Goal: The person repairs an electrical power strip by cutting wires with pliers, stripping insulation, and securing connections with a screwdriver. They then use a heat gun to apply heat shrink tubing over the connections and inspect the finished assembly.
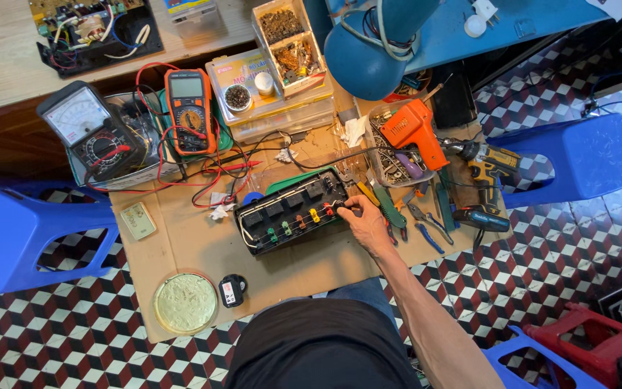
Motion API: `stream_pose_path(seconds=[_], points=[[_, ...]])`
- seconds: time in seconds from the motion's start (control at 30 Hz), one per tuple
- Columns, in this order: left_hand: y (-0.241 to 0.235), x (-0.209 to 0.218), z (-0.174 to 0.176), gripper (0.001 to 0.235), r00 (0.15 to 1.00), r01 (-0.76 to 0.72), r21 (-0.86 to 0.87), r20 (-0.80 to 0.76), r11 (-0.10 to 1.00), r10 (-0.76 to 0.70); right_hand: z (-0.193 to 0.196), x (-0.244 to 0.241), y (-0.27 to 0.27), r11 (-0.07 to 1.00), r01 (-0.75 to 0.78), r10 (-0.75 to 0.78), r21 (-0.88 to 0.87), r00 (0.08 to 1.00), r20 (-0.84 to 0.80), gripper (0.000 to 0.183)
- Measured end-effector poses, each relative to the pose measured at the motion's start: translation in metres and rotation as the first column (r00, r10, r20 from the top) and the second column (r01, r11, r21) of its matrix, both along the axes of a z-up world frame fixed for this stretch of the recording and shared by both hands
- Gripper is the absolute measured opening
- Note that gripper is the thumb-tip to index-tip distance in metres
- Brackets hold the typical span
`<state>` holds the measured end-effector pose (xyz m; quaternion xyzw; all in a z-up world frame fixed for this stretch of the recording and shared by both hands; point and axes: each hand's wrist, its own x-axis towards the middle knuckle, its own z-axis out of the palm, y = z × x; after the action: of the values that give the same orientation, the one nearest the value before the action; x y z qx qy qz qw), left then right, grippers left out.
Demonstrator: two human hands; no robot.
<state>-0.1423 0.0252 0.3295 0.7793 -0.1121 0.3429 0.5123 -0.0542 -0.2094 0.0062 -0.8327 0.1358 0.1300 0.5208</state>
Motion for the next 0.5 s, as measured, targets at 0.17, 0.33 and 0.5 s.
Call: stream_pose_path(seconds=[0.17, 0.33, 0.5], points=[[0.034, 0.008, -0.073, 0.029, 0.975, -0.139, 0.02, -0.171, 0.99, 0.14, -0.005, -0.001, -0.001, 0.999, 0.01, -0.01, 0.031, 1.0, 0.0, 0.033], [0.073, 0.049, -0.262, 0.051, 0.698, -0.226, 0.063, -0.685, 0.972, 0.207, -0.013, 0.001, -0.003, 1.0, 0.015, -0.014, 0.025, 0.998, -0.06, 0.032], [0.081, 0.031, -0.383, 0.057, 0.46, -0.177, 0.054, -0.878, 0.983, 0.131, -0.019, 0.009, 0.0, 0.99, -0.003, -0.005, 0.138, 0.998, 0.056, 0.048]])
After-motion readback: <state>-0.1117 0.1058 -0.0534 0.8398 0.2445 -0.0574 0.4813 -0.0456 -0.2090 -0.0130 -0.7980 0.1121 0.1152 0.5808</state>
